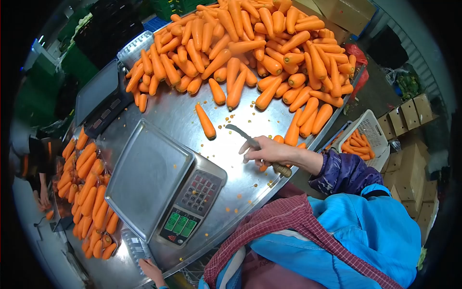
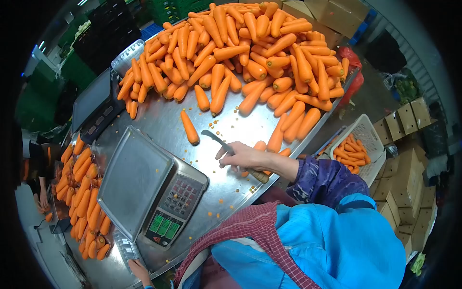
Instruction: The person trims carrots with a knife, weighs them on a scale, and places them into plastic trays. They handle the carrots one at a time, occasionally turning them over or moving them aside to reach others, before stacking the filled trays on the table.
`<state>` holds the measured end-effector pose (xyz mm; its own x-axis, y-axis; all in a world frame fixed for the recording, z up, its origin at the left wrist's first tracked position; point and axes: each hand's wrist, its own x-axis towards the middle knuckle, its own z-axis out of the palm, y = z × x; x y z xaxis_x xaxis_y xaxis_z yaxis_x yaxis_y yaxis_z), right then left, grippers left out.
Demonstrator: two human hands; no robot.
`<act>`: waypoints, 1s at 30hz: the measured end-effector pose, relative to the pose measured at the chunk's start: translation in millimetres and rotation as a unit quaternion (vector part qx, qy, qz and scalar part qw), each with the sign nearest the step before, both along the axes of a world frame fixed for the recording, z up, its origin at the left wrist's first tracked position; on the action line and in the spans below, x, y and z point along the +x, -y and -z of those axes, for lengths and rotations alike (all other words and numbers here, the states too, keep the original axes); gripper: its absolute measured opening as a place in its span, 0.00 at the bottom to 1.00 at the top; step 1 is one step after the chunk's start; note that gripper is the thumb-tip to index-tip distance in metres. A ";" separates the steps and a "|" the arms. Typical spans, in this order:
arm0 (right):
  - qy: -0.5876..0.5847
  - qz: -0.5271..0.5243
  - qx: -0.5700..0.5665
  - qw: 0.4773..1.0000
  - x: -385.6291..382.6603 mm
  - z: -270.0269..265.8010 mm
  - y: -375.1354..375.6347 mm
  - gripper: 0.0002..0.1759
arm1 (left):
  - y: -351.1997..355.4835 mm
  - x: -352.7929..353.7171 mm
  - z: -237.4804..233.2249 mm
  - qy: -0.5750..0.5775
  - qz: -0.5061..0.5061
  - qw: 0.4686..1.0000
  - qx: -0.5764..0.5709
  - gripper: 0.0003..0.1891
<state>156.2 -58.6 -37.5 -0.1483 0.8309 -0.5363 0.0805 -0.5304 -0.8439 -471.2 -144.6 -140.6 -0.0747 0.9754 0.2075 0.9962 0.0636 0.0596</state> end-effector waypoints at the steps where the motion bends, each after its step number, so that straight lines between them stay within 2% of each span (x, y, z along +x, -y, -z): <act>1: -0.002 0.009 0.004 1.000 9.0 3.9 -0.9 0.19 | -0.4 7.6 -7.1 -0.004 -0.002 1.000 0.001 0.07; 7: 0.125 0.033 0.059 0.990 58.7 12.4 -47.5 0.22 | 2.4 30.3 -62.4 -0.068 -0.116 0.990 0.035 0.08; 9: 0.149 0.058 0.108 0.981 70.6 29.9 -74.5 0.26 | -9.9 45.8 -88.0 -0.086 -0.081 0.984 0.132 0.09; 12: 0.252 0.023 0.128 0.959 77.6 44.9 -119.0 0.34 | -45.9 104.0 -130.6 -0.040 -0.036 0.981 0.185 0.09; 13: 0.261 0.019 0.112 0.959 75.7 47.1 -128.9 0.33 | -59.9 124.4 -135.6 -0.043 -0.037 0.981 0.187 0.09; 15: 0.325 0.028 0.191 0.926 78.4 88.3 -150.3 0.31 | -87.3 160.4 -142.7 0.042 0.032 0.986 0.155 0.06; 16: 0.323 0.028 0.192 0.926 80.9 102.5 -156.2 0.31 | -100.5 171.7 -143.0 0.040 0.032 0.986 0.156 0.06; 18: 0.335 0.063 0.281 0.897 85.7 119.5 -161.5 0.27 | -122.4 190.7 -140.5 0.034 0.110 0.993 0.030 0.07; 19: 0.334 0.062 0.282 0.898 84.7 111.3 -157.4 0.27 | -129.5 203.6 -142.9 0.034 0.107 0.993 0.031 0.07; 21: 0.284 0.100 0.310 0.902 78.0 85.5 -136.7 0.25 | -139.1 238.7 -149.6 0.081 0.174 0.981 0.012 0.08; 22: 0.268 0.078 0.267 0.923 68.7 55.1 -122.1 0.23 | -143.9 260.6 -154.3 0.172 0.179 0.969 -0.005 0.08; 25: 0.240 -0.015 0.325 0.915 49.2 17.9 -88.7 0.22 | -162.0 320.9 -143.0 0.398 0.209 0.890 -0.081 0.11; 26: 0.204 -0.035 0.368 0.906 39.6 12.3 -77.8 0.21 | -166.5 345.5 -139.9 0.455 0.159 0.858 -0.175 0.14; 28: 0.156 -0.095 0.429 0.885 22.0 2.5 -56.7 0.21 | -172.0 400.1 -142.4 0.632 0.114 0.718 -0.268 0.18; 30: 0.119 -0.161 0.434 0.879 6.7 -13.1 -37.1 0.22 | -172.8 433.0 -138.0 0.739 0.098 0.574 -0.340 0.20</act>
<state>163.0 -21.5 -24.4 -0.4198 0.8780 0.2299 0.3378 0.3862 -0.8583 -38.2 28.2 -2.6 0.4457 0.8133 -0.3739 -0.1177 0.4673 0.8762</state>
